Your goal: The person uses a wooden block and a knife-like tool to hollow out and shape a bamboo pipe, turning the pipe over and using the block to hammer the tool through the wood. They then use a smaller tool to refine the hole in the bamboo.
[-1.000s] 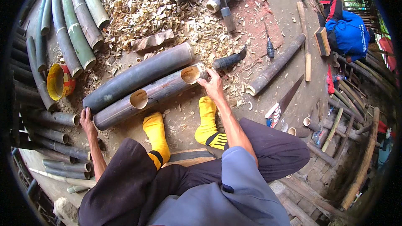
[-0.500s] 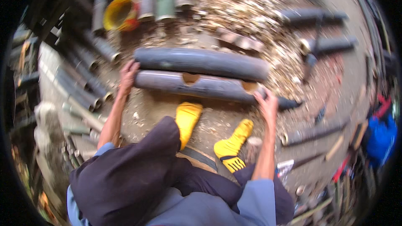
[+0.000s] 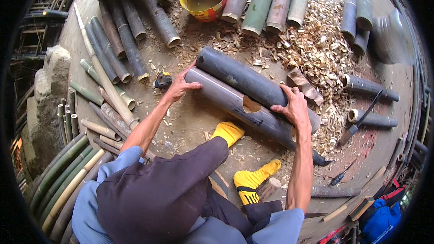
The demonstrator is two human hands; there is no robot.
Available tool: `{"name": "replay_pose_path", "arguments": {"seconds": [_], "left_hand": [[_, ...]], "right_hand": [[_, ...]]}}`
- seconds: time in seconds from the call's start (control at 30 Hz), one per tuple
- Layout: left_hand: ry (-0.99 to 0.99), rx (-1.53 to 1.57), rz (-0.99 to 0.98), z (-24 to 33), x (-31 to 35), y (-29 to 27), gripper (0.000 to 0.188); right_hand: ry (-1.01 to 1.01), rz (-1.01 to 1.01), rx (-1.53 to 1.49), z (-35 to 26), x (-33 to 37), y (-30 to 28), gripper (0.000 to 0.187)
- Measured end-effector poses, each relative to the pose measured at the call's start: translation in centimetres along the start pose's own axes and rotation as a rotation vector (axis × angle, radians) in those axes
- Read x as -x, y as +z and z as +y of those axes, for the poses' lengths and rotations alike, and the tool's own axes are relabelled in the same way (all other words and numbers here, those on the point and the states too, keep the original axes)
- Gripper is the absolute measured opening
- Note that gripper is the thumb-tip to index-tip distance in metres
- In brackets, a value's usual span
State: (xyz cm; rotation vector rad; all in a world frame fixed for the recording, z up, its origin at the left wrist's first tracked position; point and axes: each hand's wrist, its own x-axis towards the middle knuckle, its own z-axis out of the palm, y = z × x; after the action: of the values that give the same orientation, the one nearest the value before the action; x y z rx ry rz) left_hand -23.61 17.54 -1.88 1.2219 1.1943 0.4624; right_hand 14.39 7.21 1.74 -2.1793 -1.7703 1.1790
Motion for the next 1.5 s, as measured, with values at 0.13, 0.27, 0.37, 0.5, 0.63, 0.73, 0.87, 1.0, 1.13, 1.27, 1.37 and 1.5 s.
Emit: {"name": "replay_pose_path", "arguments": {"seconds": [0.13,0.27,0.37,0.5,0.63,0.73,0.87,1.0,1.13,1.27,1.37,1.5], "left_hand": [[0.012,-0.106,0.027,-0.1,0.7,-1.1,0.102],[0.001,0.020,0.029,-0.4,0.4,-1.1,0.096],[0.144,-0.256,0.183,-0.4,-0.4,0.4,0.085],[-0.087,0.010,0.163,1.7,0.7,1.7,0.067],[-0.113,0.094,0.150,-1.2,-0.1,-0.2,0.071],[-0.070,0.089,0.127,-1.9,-0.9,-0.1,0.071],[-0.121,0.122,0.132,-1.7,-0.9,0.1,0.070],[-0.083,0.104,0.153,-0.9,-0.5,0.0,0.072],[-0.132,0.143,0.147,-0.7,-0.6,0.0,0.074],[-0.196,0.182,0.116,-1.2,-1.5,-1.8,0.075],[-0.209,0.143,0.100,-1.1,-1.6,-2.1,0.075],[-0.185,0.107,0.098,-0.6,-1.4,-1.7,0.075]], "right_hand": [[-0.079,0.224,0.250,-1.2,1.2,2.7,0.082],[-0.025,0.212,0.273,-2.3,1.5,3.0,0.089],[0.007,0.196,0.351,-4.2,3.4,1.6,0.102],[0.077,0.211,0.368,-7.3,4.7,4.3,0.120],[0.076,0.213,0.331,-6.7,4.2,5.1,0.129],[0.102,0.247,0.305,-5.9,5.0,5.1,0.130],[0.105,0.290,0.249,-5.6,5.6,5.8,0.128],[0.087,0.312,0.242,-5.8,5.0,6.3,0.129],[0.089,0.359,0.229,-5.5,4.7,6.9,0.127],[0.099,0.455,0.231,-5.4,3.8,8.0,0.100],[0.095,0.497,0.186,-5.0,3.8,8.4,0.066],[0.101,0.525,0.175,-4.9,3.8,8.5,0.067]]}}
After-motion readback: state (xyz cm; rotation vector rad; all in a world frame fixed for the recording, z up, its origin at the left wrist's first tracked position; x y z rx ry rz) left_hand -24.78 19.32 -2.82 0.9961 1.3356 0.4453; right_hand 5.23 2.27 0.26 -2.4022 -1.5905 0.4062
